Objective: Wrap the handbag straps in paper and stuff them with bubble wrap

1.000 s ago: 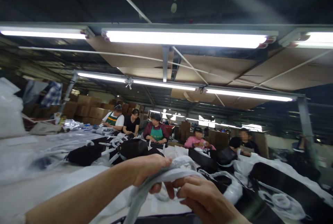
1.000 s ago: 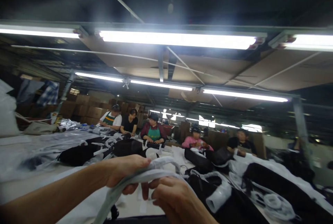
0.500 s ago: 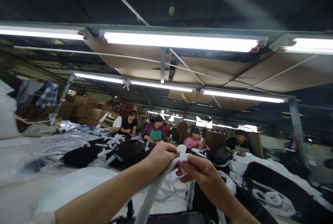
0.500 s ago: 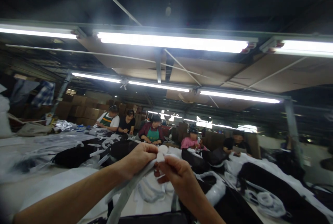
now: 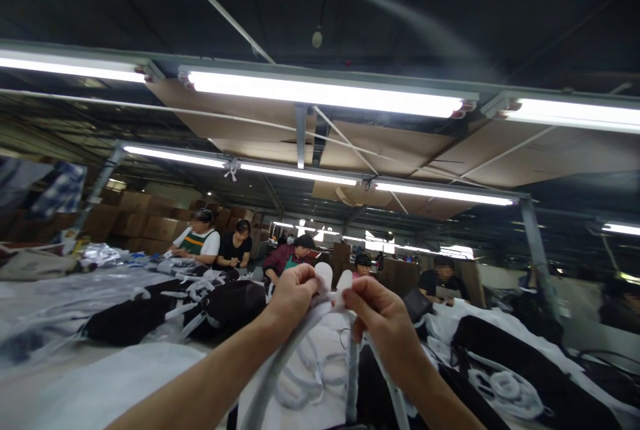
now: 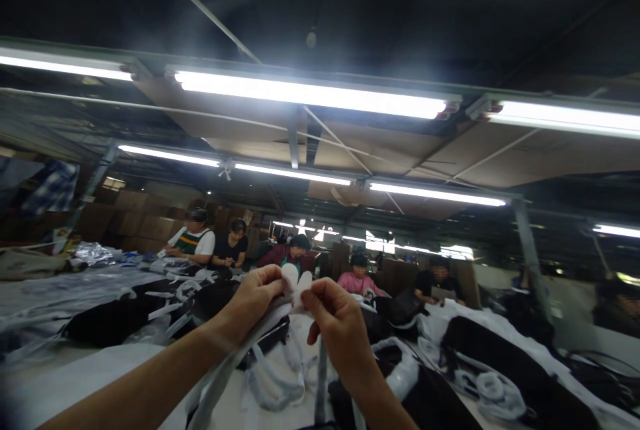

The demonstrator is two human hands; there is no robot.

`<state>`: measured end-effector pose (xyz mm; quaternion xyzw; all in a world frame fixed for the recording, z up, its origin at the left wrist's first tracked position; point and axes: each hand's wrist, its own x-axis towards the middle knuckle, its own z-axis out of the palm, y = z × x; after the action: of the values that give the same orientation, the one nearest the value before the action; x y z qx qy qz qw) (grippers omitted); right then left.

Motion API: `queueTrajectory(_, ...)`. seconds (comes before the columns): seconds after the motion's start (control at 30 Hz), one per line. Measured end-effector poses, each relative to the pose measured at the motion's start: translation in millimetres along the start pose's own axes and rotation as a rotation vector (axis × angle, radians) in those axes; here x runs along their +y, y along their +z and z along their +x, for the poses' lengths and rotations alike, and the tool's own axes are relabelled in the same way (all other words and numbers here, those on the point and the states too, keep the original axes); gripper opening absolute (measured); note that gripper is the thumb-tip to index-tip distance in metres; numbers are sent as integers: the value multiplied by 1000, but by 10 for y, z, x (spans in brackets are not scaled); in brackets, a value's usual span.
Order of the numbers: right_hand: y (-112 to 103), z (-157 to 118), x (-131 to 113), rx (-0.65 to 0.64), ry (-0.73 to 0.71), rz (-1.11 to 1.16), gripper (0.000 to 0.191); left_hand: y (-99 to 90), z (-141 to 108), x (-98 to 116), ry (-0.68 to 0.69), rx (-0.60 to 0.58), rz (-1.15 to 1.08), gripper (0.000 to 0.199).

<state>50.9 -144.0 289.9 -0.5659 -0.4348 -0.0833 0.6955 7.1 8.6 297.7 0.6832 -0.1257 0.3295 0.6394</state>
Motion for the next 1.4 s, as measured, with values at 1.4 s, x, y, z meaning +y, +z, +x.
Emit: queueTrajectory(1.4, 163, 227, -6, -195, 238, -27, 42, -194, -122, -36, 430, 2, 607, 17)
